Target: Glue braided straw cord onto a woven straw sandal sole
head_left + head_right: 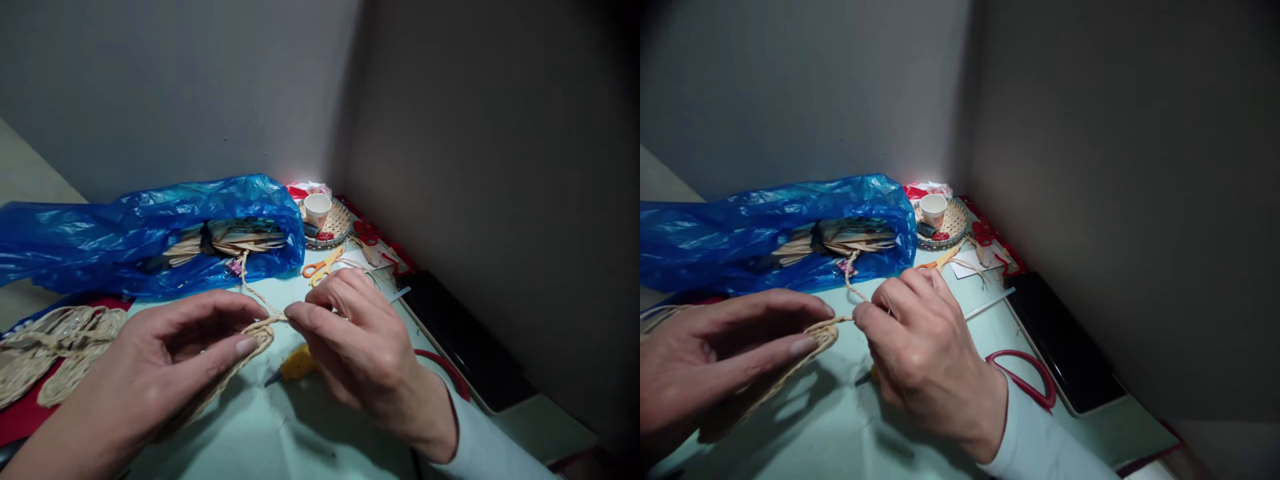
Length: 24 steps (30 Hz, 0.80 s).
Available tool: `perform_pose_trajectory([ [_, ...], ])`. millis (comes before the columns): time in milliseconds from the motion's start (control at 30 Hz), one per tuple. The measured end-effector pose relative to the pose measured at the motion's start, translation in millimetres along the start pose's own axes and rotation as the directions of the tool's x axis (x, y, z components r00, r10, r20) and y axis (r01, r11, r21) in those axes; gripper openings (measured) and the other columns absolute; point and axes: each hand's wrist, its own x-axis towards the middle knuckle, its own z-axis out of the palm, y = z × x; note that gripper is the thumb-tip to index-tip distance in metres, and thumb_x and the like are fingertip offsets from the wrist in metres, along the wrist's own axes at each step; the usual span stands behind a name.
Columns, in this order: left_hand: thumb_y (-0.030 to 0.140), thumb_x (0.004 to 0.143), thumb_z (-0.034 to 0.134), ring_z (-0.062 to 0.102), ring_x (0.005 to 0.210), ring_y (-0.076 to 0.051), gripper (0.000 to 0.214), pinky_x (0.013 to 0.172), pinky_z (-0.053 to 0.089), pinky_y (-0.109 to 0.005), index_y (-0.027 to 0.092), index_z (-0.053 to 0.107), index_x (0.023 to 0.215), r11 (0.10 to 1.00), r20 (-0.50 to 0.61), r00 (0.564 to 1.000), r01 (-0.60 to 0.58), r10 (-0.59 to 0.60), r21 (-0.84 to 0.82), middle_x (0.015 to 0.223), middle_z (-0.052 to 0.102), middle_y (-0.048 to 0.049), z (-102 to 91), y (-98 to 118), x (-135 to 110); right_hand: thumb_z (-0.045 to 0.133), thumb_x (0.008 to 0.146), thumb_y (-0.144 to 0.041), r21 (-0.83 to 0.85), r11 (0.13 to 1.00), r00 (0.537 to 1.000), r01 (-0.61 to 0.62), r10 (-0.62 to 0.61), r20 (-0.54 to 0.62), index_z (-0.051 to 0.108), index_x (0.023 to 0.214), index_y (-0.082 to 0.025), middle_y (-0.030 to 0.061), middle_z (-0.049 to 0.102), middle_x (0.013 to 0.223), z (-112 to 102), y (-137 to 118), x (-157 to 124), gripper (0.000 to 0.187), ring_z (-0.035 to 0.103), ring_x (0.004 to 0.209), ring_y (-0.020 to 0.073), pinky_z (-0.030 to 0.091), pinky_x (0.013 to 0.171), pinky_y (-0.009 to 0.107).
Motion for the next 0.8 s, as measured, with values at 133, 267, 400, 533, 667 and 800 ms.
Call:
perform_pose_trajectory([
  [133, 0.043, 0.072, 0.088, 0.081, 0.077, -0.027, 0.010, 0.075, 0.068, -0.028, 0.039, 0.087, 0.081, 0.998, -0.013, 1.000, -0.017, 0.018, 0.064, 0.082, 0.085, 0.0003, -2.2, -2, 1, 0.051, 0.100, -0.004, -0.099, 0.995, 0.997, 0.027, -0.033, -0.063, 0.072, 0.089, -0.012, 0.0040, 0.064, 0.076, 4, -1, -1, 0.025, 0.048, 0.071, 0.0175, 0.039, 0.069, 0.037],
  [267, 0.048, 0.067, 0.090, 0.081, 0.079, -0.028, 0.011, 0.075, 0.069, -0.033, 0.041, 0.087, 0.074, 0.995, -0.133, 0.987, 0.082, -0.089, -0.053, 0.082, 0.085, 0.0003, 4.0, 2, -2, 0.056, 0.097, -0.002, -0.146, 0.987, 0.994, 0.061, -0.074, -0.081, 0.074, 0.090, -0.010, 0.0031, 0.067, 0.074, 4, -1, -2, 0.021, 0.048, 0.070, 0.0164, 0.041, 0.074, 0.039],
  [400, 0.050, 0.066, 0.092, 0.082, 0.076, -0.029, 0.016, 0.072, 0.070, -0.036, 0.041, 0.088, 0.078, 0.996, -0.074, 0.994, 0.079, -0.081, -0.038, 0.083, 0.086, -0.0013, 5.0, 2, -1, 0.053, 0.097, -0.002, -0.179, 0.982, 0.993, 0.060, -0.078, -0.094, 0.073, 0.088, -0.010, 0.0027, 0.068, 0.073, 6, -5, -3, 0.023, 0.046, 0.069, 0.0162, 0.042, 0.077, 0.040],
  [533, 0.053, 0.066, 0.092, 0.082, 0.077, -0.027, 0.019, 0.072, 0.069, -0.032, 0.041, 0.088, 0.080, 0.995, -0.161, 0.983, 0.084, -0.090, -0.046, 0.081, 0.086, 0.0001, 5.4, -2, -1, 0.054, 0.097, -0.002, -0.236, 0.971, 0.995, 0.044, -0.062, -0.072, 0.075, 0.089, -0.009, 0.0025, 0.066, 0.073, 11, -10, -4, 0.023, 0.047, 0.070, 0.0175, 0.043, 0.080, 0.040],
  [667, 0.054, 0.067, 0.092, 0.082, 0.087, -0.030, 0.025, 0.082, 0.069, -0.035, 0.038, 0.088, 0.087, 0.987, -0.179, 0.972, 0.140, -0.151, -0.075, 0.068, 0.081, 0.0006, 9.7, -4, -5, 0.054, 0.096, -0.002, -0.247, 0.968, 0.997, 0.028, -0.044, -0.062, 0.076, 0.095, -0.007, 0.0031, 0.065, 0.073, 15, -13, -5, 0.023, 0.047, 0.070, 0.0188, 0.043, 0.082, 0.041],
  [800, 0.056, 0.069, 0.091, 0.081, 0.096, -0.030, 0.030, 0.090, 0.067, -0.036, 0.036, 0.088, 0.092, 0.980, -0.217, 0.957, 0.174, -0.190, -0.093, 0.079, 0.084, 0.0008, 12.6, -6, -8, 0.049, 0.098, -0.003, -0.250, 0.968, 0.997, -0.015, -0.005, -0.078, 0.075, 0.094, -0.009, 0.0032, 0.065, 0.074, 17, -17, -8, 0.026, 0.049, 0.070, 0.0191, 0.043, 0.084, 0.041],
])
